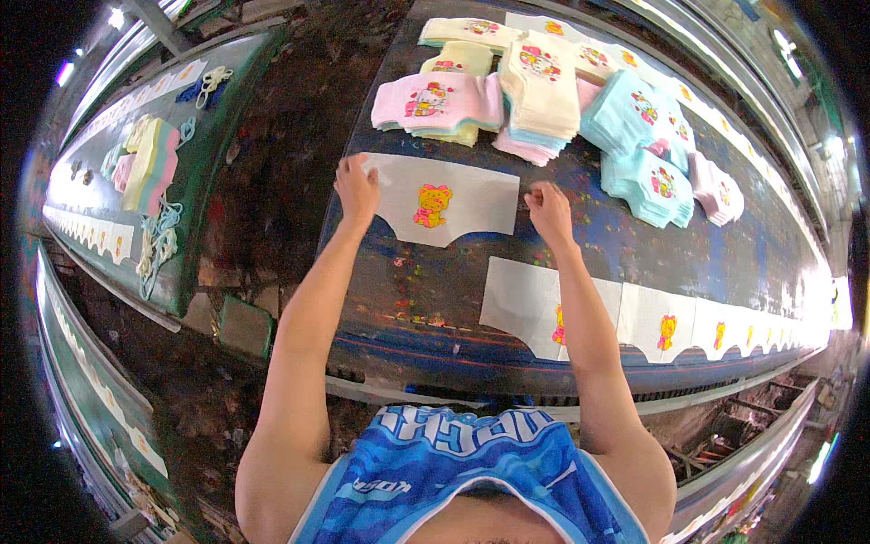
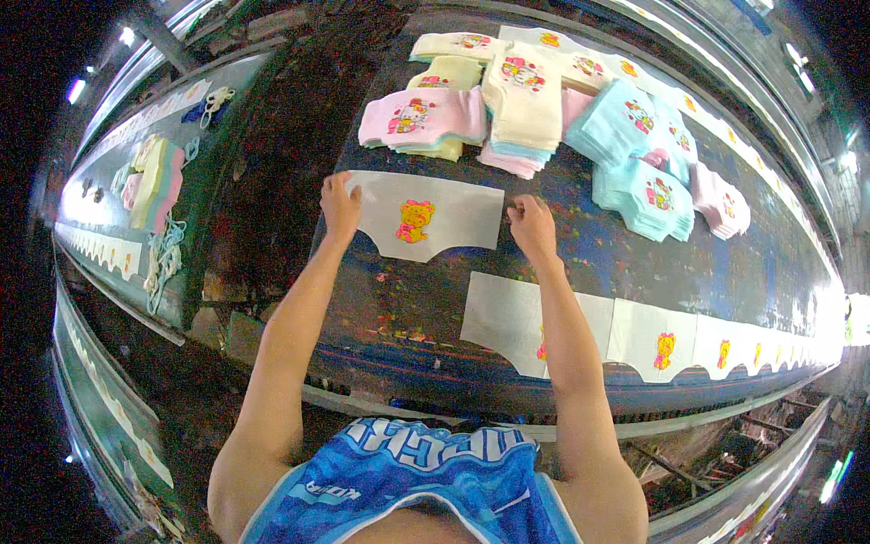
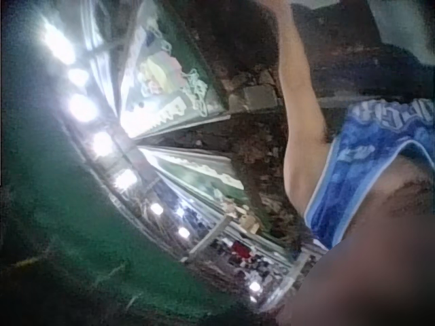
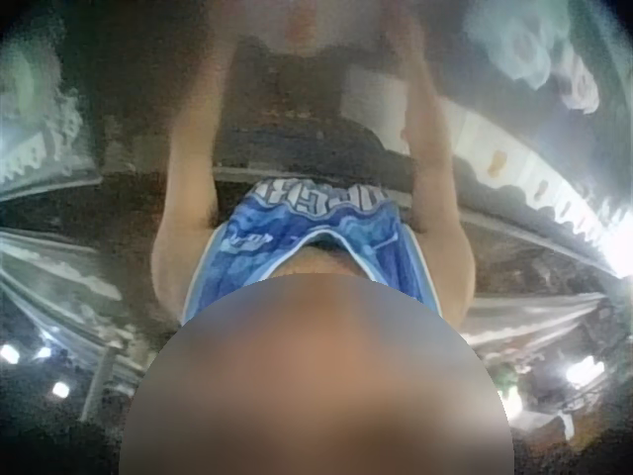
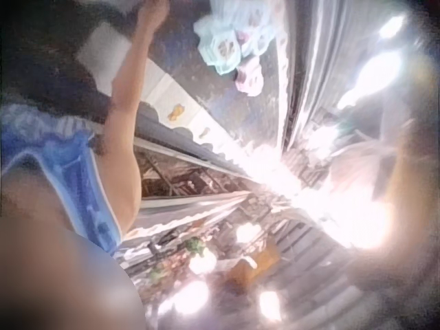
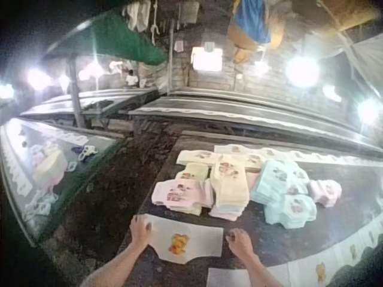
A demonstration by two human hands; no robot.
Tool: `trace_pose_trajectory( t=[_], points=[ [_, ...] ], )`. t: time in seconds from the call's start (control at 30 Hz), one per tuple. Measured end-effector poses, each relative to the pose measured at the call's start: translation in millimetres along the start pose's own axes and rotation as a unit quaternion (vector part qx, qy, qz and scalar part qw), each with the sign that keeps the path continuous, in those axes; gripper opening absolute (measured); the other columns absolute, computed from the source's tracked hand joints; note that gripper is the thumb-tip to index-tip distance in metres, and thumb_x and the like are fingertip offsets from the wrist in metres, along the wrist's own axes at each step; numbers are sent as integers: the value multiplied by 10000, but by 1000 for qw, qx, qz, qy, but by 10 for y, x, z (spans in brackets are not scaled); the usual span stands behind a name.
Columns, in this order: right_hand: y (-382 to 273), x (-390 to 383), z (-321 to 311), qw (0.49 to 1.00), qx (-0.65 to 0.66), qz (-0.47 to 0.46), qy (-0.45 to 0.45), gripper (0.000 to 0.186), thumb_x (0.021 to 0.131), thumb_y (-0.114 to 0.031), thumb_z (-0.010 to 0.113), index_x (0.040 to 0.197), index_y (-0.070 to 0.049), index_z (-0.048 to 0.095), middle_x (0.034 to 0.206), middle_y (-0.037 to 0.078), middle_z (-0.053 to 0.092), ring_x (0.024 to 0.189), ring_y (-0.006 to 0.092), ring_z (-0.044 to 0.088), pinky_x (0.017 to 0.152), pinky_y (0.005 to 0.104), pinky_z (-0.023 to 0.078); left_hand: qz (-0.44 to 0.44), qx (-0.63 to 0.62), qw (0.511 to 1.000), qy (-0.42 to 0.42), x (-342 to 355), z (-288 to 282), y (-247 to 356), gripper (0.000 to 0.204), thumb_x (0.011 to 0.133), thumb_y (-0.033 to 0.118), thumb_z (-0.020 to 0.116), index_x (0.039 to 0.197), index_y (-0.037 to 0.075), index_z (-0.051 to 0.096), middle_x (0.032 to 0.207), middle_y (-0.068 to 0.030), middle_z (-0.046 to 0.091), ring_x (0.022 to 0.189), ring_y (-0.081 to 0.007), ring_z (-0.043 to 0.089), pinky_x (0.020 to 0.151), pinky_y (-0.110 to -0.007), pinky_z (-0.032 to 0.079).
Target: The person places white paper cutouts with cartoon bear designs onto a large curved table surface, smoothing them down. Later, they pick up and stack folded pastel-colored cloths with cartoon prints on the same table.
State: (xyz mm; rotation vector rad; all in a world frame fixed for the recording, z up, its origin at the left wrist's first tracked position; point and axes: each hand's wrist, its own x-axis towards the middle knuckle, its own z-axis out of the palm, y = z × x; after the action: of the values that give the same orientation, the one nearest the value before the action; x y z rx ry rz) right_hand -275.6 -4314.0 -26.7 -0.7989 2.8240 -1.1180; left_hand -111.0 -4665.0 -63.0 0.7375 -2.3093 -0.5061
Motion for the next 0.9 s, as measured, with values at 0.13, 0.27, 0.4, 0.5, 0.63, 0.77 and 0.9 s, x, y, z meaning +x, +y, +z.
trace_pose_trajectory(
  t=[0.13, 0.27, 0.4, 0.5, 0.63, 0.77, 0.9],
  points=[
    [322, -555, -483, 999, -37, 30, 23, 143, 859, -132, 698, 960, -38, 662, 981, 159, 661, 973, 374, 612, 854, 458, 487, 58, -49, 988, -133, -715, -87, 566, 256, 870, 119, 682, 1109, 113, 592, 1075, -92, 630, 1069, -337, 588, 876, -519, 424],
    [676, -1057, -922, 996, -61, 47, 36, 108, 855, -96, 687, 946, -43, 664, 976, 145, 644, 988, 369, 591, 867, 452, 477, 89, -102, 972, -194, -1364, -86, 1168, 201, 866, 134, 683, 1050, 104, 610, 1044, -89, 621, 1026, -330, 587, 861, -508, 416],
    [934, -1378, -1216, 993, -101, 10, 55, 108, 829, -41, 667, 936, -34, 659, 975, 137, 634, 984, 366, 580, 875, 456, 473, 102, -112, 964, -217, -1688, -32, 1646, 161, 861, 148, 688, 1003, 107, 625, 1006, -73, 598, 999, -314, 570, 846, -502, 408],
    [1067, -1542, -1395, 995, -93, 4, 34, 174, 796, -9, 669, 969, -29, 673, 1050, 142, 632, 1037, 361, 572, 925, 446, 473, 83, -69, 976, -186, -1804, 47, 1900, 146, 861, 141, 685, 993, 102, 637, 991, -59, 576, 1019, -301, 549, 851, -481, 402],
    [1221, -1636, -1522, 999, -49, -10, 0, 292, 758, 27, 710, 1041, -44, 697, 1137, 129, 620, 1139, 342, 562, 975, 418, 479, 92, -47, 981, -163, -1832, 85, 1935, 152, 832, 82, 658, 971, 99, 599, 988, -65, 561, 1015, -309, 543, 846, -489, 395],
    [1348, -1633, -1569, 999, 23, -16, -19, 372, 704, 49, 739, 1060, -55, 712, 1175, 117, 613, 1159, 324, 560, 965, 408, 501, 105, -138, 977, -126, -1904, 74, 1873, 289, 708, -102, 537, 939, 71, 516, 911, -89, 526, 937, -324, 531, 808, -454, 401],
    [1346, -1623, -1635, 997, 4, -72, -26, 326, 695, 54, 736, 1006, -44, 714, 1141, 110, 631, 1138, 313, 569, 889, 417, 531, 106, -205, 969, -92, -1999, -17, 1873, 167, 854, -84, 519, 986, 19, 511, 893, -155, 586, 817, -342, 590, 730, -396, 481]
  ],
)
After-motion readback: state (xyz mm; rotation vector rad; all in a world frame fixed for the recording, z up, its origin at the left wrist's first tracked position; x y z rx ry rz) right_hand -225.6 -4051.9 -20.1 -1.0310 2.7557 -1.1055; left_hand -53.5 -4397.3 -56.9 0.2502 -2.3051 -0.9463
